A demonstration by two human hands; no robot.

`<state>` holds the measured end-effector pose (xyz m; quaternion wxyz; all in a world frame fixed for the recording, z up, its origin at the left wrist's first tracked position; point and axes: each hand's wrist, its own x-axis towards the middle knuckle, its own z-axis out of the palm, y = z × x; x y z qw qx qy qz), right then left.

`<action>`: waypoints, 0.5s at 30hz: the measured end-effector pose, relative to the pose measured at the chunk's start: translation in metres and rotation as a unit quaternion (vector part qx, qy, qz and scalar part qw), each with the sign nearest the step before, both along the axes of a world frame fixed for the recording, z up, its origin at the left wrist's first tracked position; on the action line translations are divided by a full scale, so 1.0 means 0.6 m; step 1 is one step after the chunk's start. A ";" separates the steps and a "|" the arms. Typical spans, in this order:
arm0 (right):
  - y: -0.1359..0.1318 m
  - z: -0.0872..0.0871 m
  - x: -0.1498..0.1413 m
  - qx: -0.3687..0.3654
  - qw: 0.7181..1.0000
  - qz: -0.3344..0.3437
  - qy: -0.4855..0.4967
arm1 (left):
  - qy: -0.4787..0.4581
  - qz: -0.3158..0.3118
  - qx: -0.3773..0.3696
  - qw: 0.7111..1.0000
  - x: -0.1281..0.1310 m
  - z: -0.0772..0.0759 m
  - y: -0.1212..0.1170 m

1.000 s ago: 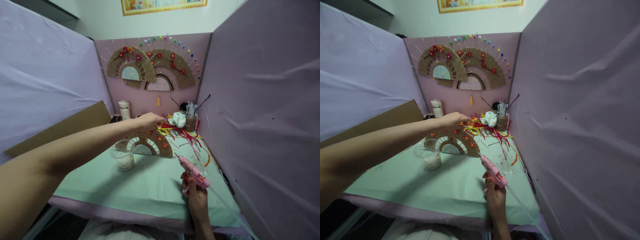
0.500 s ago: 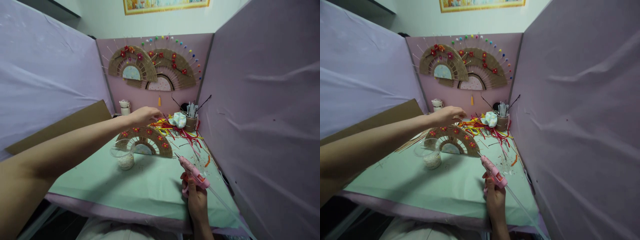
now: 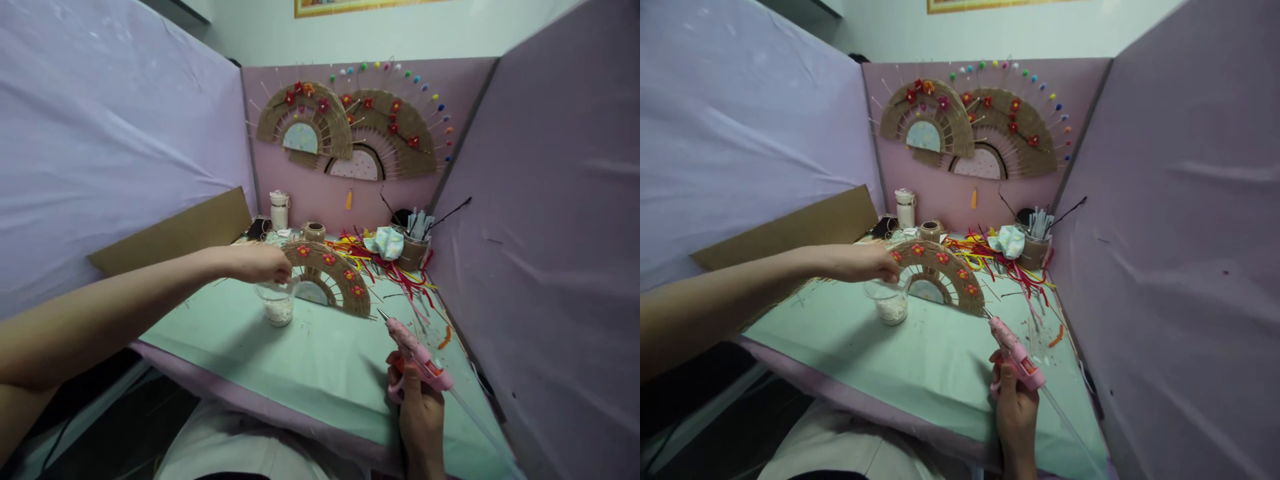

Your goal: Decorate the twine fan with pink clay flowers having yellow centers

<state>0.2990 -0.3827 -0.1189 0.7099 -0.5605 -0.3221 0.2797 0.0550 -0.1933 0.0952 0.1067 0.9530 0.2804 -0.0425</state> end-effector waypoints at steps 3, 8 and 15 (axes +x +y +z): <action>0.000 0.004 -0.002 -0.008 1.000 -0.004 -0.001 | 0.044 -0.032 -0.023 0.998 0.007 -0.040 0.016; -0.002 0.002 -0.001 -0.024 1.000 -0.009 -0.005 | 0.100 -0.028 -0.060 0.993 0.020 -0.105 0.067; -0.003 0.001 0.003 -0.039 0.999 -0.005 -0.020 | 0.057 -0.017 0.022 0.998 0.043 -0.166 0.098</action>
